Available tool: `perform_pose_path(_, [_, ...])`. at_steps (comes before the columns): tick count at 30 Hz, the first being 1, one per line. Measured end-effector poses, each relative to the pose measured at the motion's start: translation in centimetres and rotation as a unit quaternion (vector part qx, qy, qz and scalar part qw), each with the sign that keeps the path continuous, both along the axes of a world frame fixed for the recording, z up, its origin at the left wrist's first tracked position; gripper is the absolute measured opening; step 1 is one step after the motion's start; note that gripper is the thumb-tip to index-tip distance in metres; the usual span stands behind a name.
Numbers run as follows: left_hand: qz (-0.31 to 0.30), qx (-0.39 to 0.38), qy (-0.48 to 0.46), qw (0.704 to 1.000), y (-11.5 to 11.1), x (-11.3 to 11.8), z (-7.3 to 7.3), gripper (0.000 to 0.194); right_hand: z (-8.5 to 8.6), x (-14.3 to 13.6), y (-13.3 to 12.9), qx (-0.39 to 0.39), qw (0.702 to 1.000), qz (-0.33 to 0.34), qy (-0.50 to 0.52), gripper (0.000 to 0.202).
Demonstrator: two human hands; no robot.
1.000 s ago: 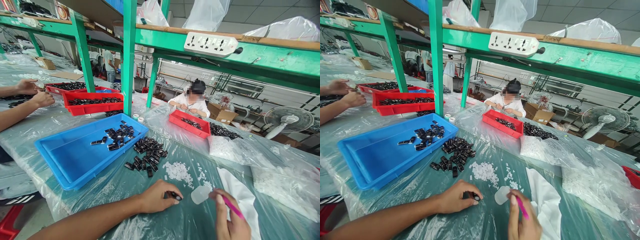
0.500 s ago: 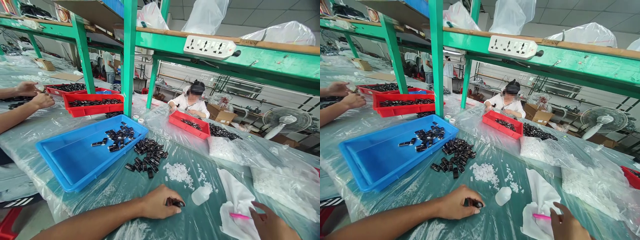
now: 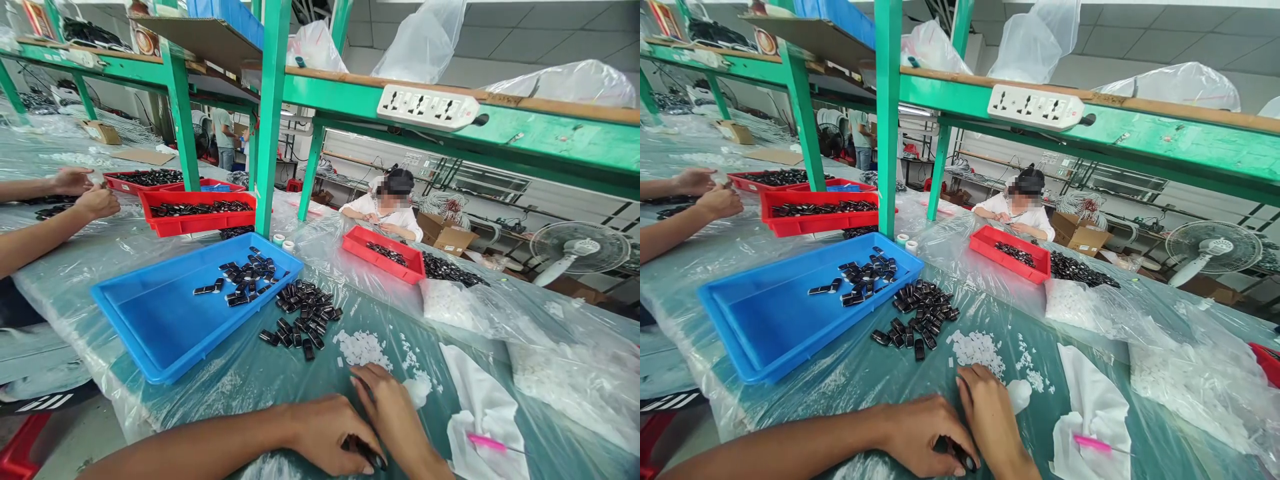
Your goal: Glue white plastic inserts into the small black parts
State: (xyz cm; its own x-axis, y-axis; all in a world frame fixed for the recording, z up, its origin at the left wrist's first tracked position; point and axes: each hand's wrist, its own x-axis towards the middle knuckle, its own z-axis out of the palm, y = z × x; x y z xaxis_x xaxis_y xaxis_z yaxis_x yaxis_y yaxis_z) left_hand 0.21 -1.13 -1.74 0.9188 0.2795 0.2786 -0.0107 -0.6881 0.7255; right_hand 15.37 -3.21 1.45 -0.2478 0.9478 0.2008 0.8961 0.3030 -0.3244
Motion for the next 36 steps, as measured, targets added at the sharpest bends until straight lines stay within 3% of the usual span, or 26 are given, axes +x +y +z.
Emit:
perform_pose_path(7, [-0.025, 0.002, -0.023, 0.999, 0.1, 0.1, -0.4, 0.034, -2.9, -1.9, 2.8, 0.028, 0.999, -0.038, 0.017, 0.025])
perform_pose_path(13, [0.027, -0.107, -0.032, 0.993, -0.2, -0.2, 0.6, 0.033, -1.7, -0.4, 1.9, 0.045, 0.981, -0.050, 0.181, 0.021])
perform_pose_path(16, [0.050, -0.229, -0.058, 0.970, -0.2, 0.0, 1.2, 0.031, -0.6, 1.7, 0.7, 0.053, 0.956, -0.091, 0.272, 0.027])
perform_pose_path(19, [0.066, -0.345, -0.095, 0.932, 0.1, 0.4, 1.4, 0.041, -0.3, 3.0, -0.7, 0.042, 0.918, -0.140, 0.369, 0.033])
perform_pose_path(22, [0.081, -0.389, -0.129, 0.908, 0.6, 0.7, 1.1, 0.048, -0.7, 2.6, -2.1, 0.005, 0.850, -0.191, 0.490, 0.035])
perform_pose_path(24, [0.087, -0.386, -0.142, 0.907, 0.9, 0.7, 0.9, 0.045, -1.1, 1.9, -2.8, 0.011, 0.827, -0.215, 0.519, 0.033])
perform_pose_path(28, [0.097, -0.354, -0.136, 0.920, 1.0, 0.4, 0.9, 0.041, -1.8, 0.9, -3.3, 0.055, 0.840, -0.203, 0.500, 0.027])
perform_pose_path(36, [0.110, -0.298, -0.112, 0.942, 0.9, 0.4, 1.1, 0.042, -3.0, 2.6, -2.8, 0.167, 0.931, -0.070, 0.317, 0.017])
